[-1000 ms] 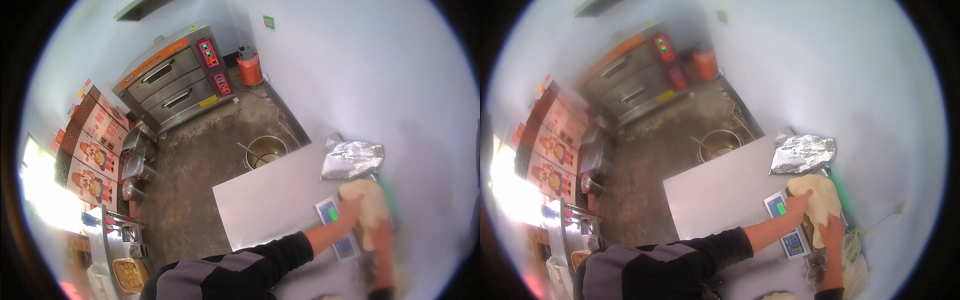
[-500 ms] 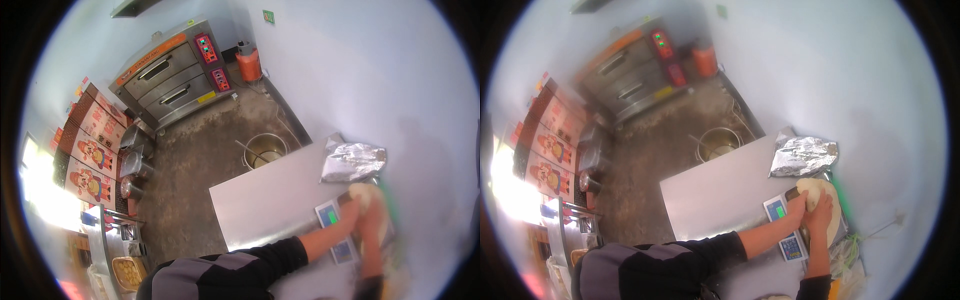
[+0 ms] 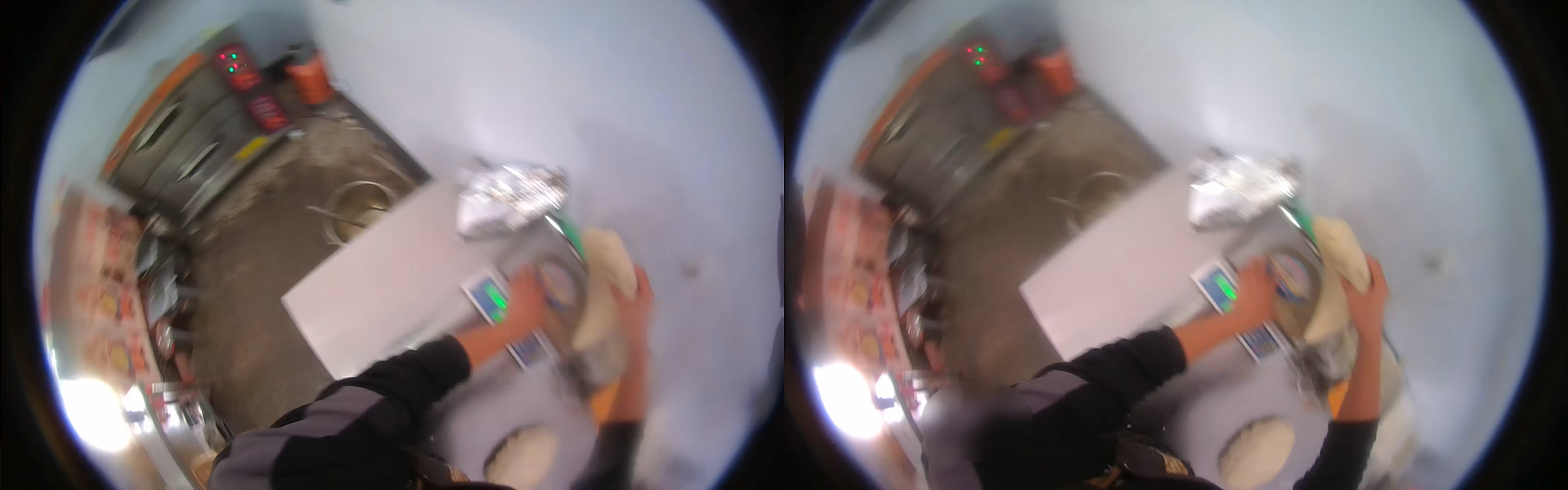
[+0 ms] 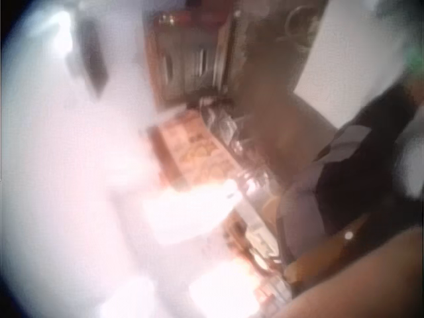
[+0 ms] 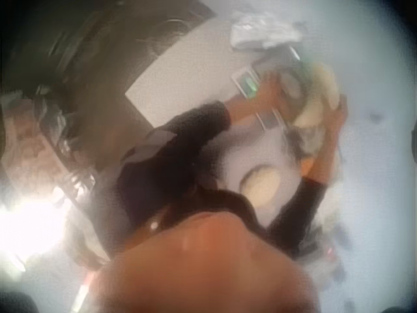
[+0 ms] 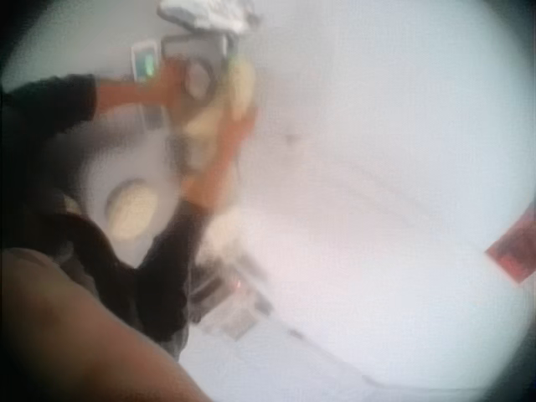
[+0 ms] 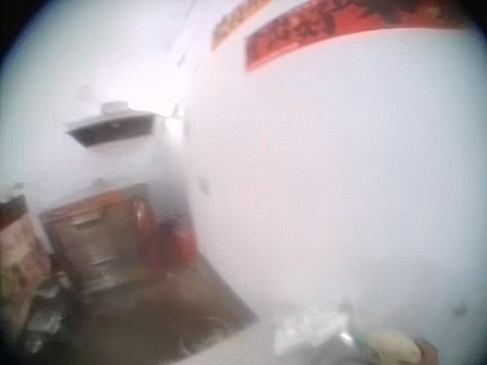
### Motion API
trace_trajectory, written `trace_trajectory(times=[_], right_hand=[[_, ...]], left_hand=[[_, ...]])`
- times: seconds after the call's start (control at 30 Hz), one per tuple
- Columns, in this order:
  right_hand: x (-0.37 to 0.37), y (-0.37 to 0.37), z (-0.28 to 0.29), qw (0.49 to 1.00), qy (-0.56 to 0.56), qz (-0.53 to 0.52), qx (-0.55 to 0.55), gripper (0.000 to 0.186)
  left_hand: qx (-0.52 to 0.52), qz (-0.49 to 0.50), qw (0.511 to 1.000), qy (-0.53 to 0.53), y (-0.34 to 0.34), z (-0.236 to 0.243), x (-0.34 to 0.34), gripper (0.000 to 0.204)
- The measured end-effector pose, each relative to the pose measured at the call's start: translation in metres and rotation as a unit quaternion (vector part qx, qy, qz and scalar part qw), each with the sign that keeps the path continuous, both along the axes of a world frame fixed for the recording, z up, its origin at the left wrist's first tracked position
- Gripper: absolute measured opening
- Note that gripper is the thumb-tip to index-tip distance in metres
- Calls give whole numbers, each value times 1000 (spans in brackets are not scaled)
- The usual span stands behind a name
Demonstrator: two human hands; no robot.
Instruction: The person handles baking trays, puts on and removes gloves, then weighs and portions dough on a digital scale. They repeatedly feed dough through a dough sheeter, folding and flattening it into a large sheet on a stainless steel worktable.
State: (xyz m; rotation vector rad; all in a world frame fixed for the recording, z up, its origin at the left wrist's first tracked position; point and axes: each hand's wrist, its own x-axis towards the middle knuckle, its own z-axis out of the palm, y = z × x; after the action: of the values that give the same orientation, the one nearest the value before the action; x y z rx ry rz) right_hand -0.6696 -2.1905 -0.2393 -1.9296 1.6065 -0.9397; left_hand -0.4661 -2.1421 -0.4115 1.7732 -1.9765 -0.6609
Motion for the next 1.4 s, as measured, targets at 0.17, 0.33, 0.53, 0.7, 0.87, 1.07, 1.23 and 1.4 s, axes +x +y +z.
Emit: trace_trajectory(times=[0.17, 0.33, 0.53, 0.7, 0.87, 1.07, 1.23, 1.4], right_hand=[[-54, 110, 77, 998, -12, -40, -55, 48], [-115, 240, 145, 993, -28, -90, -69, 46], [-216, 426, 182, 975, -10, -222, -27, 47], [-272, 521, 126, 938, 154, -301, -79, 46], [-267, 578, -41, 945, 180, -243, 123, 47], [-366, 692, -159, 963, 23, -208, 172, 66], [-451, 706, -236, 839, 116, -457, 273, 77], [-451, 703, -264, 882, 102, -429, 167, 76]], left_hand=[[-25, -17, 995, -99, -7, -11, -2, 106], [-11, -54, 987, -148, -9, -4, 3, 97], [-173, -71, 976, -112, 6, 8, -1, 72], [-278, -93, 956, 24, 120, 8, -50, 50], [-94, -145, 984, 50, 329, -21, -179, 46], [-2, -243, 968, 57, 455, -36, -324, 58], [118, -229, 966, 27, 462, -53, -407, 79], [256, -216, 941, 45, 473, -57, -434, 90]])
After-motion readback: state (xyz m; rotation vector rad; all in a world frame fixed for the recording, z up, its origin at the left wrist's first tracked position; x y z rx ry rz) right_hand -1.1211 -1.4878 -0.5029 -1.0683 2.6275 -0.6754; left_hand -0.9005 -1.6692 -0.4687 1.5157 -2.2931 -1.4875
